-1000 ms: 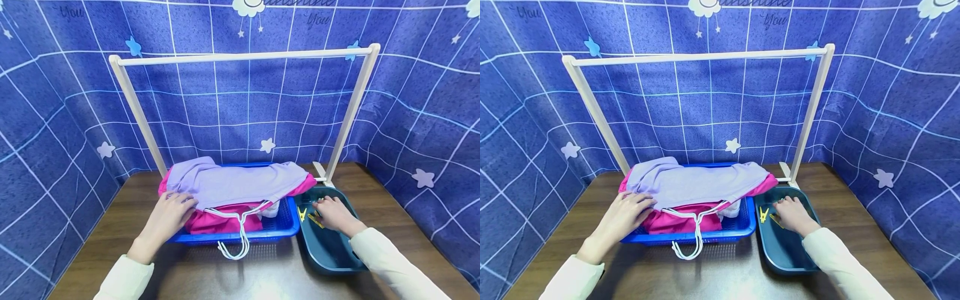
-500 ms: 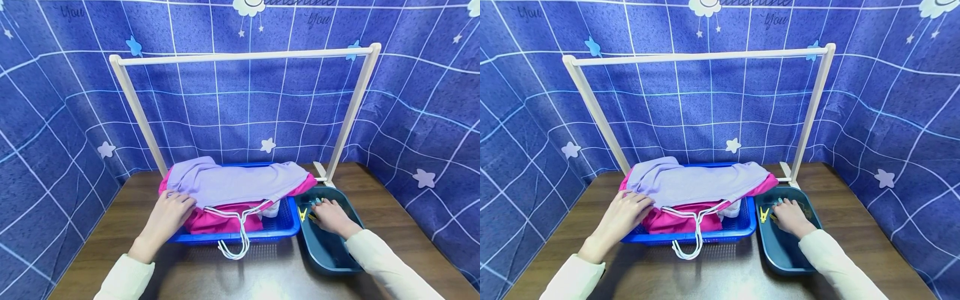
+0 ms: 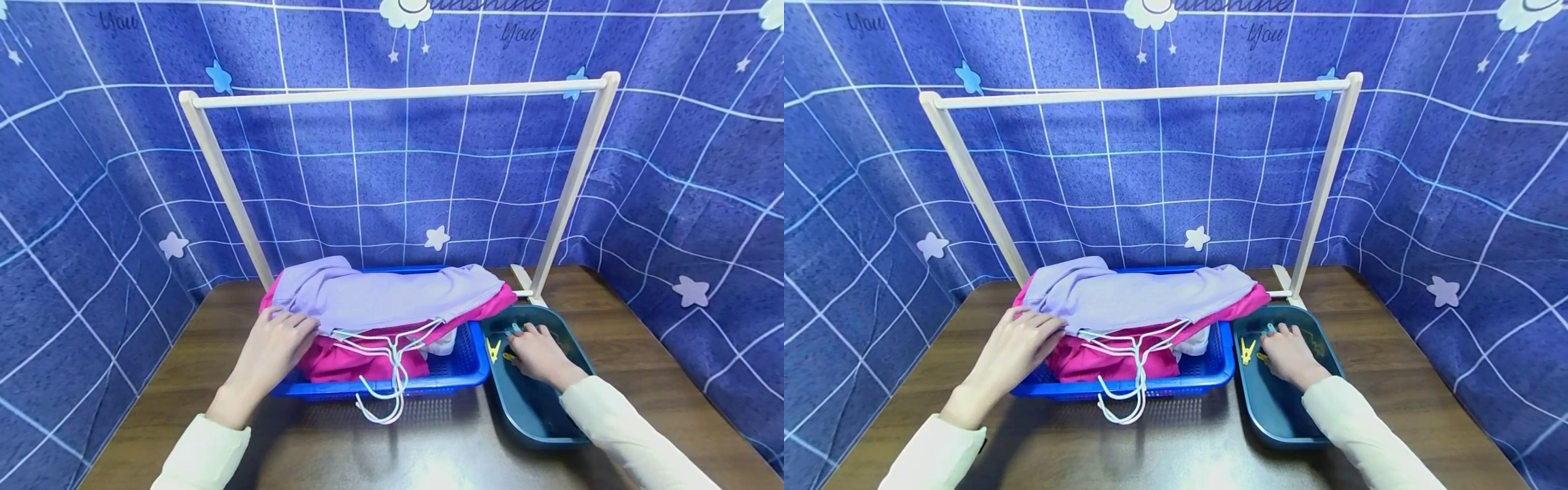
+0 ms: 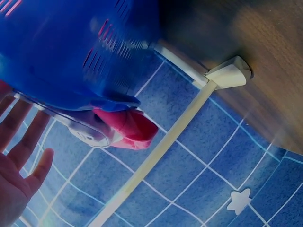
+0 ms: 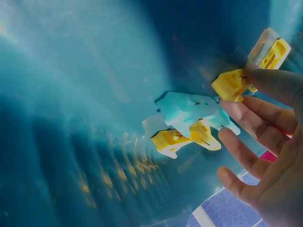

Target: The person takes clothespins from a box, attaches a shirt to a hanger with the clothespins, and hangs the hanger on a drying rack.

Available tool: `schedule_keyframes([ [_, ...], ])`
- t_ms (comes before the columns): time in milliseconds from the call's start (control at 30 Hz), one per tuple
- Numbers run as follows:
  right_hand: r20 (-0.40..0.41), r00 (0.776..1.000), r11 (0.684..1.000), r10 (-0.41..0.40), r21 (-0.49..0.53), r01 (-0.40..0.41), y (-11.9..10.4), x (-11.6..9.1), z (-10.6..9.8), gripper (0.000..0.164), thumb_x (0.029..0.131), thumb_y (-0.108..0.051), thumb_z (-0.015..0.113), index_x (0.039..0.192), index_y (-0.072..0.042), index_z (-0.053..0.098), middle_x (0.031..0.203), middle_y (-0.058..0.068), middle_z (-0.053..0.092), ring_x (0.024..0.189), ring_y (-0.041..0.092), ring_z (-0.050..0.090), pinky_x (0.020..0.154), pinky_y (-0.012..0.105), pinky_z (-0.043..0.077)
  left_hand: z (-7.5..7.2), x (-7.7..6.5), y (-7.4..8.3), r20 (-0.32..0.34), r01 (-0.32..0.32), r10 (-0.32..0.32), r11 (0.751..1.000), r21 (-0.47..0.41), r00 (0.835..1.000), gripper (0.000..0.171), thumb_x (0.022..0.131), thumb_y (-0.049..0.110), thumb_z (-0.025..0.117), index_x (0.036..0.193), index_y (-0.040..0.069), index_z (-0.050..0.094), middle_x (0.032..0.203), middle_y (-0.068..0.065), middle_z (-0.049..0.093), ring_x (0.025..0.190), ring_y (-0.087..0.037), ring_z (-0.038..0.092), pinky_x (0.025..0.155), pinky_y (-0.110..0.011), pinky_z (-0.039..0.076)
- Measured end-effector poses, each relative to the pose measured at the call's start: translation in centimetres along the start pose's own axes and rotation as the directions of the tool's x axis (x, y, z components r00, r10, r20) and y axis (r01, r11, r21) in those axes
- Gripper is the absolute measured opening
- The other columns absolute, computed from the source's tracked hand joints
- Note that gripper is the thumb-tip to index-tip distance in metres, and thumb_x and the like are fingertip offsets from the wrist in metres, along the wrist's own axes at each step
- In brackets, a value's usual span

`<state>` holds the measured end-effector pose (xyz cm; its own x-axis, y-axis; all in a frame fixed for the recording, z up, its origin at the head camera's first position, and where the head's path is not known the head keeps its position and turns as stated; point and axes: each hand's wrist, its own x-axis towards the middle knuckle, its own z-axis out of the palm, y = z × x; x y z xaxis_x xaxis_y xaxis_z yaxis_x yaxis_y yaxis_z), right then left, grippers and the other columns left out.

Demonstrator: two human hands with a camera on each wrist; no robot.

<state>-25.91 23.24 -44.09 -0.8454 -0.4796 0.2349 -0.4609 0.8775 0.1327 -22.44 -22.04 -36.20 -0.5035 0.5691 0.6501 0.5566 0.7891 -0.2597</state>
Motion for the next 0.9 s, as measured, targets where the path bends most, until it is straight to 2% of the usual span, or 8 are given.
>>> schedule_keyframes([
  [367,0.014,0.999,0.999,0.029,0.034,-0.029,0.2,-0.1,-0.7,0.021,0.067,-0.016,0.075,0.081,-0.008,0.062,0.074,0.004,0.061,0.076,0.026,0.051,0.073,0.051,0.042,-0.6,0.6,-0.1,-0.023,0.033,-0.033,0.999,0.003,0.999,0.019,0.075,0.018,0.066,0.093,0.01,0.066,0.082,-0.007,0.069,0.074,-0.027,0.062,0.08,-0.043,0.04],
  [733,0.015,0.997,0.997,0.073,0.035,-0.073,0.3,0.0,-2.3,0.032,0.063,-0.015,0.077,0.086,-0.008,0.056,0.078,0.005,0.063,0.079,0.028,0.052,0.076,0.052,0.041,-0.9,1.7,-0.4,-0.075,0.075,-0.074,0.997,0.003,0.994,0.013,0.079,0.019,0.063,0.089,0.011,0.066,0.077,-0.005,0.069,0.069,-0.024,0.062,0.077,-0.043,0.04],
  [900,0.007,0.996,0.994,0.091,0.062,-0.091,0.4,0.1,-3.4,0.034,0.06,-0.012,0.078,0.084,-0.009,0.053,0.078,0.005,0.063,0.079,0.029,0.052,0.078,0.055,0.04,-0.9,2.0,-0.6,-0.088,0.102,-0.103,0.995,-0.009,0.991,0.014,0.079,0.018,0.063,0.09,0.011,0.067,0.079,-0.005,0.07,0.071,-0.023,0.065,0.077,-0.043,0.04],
])
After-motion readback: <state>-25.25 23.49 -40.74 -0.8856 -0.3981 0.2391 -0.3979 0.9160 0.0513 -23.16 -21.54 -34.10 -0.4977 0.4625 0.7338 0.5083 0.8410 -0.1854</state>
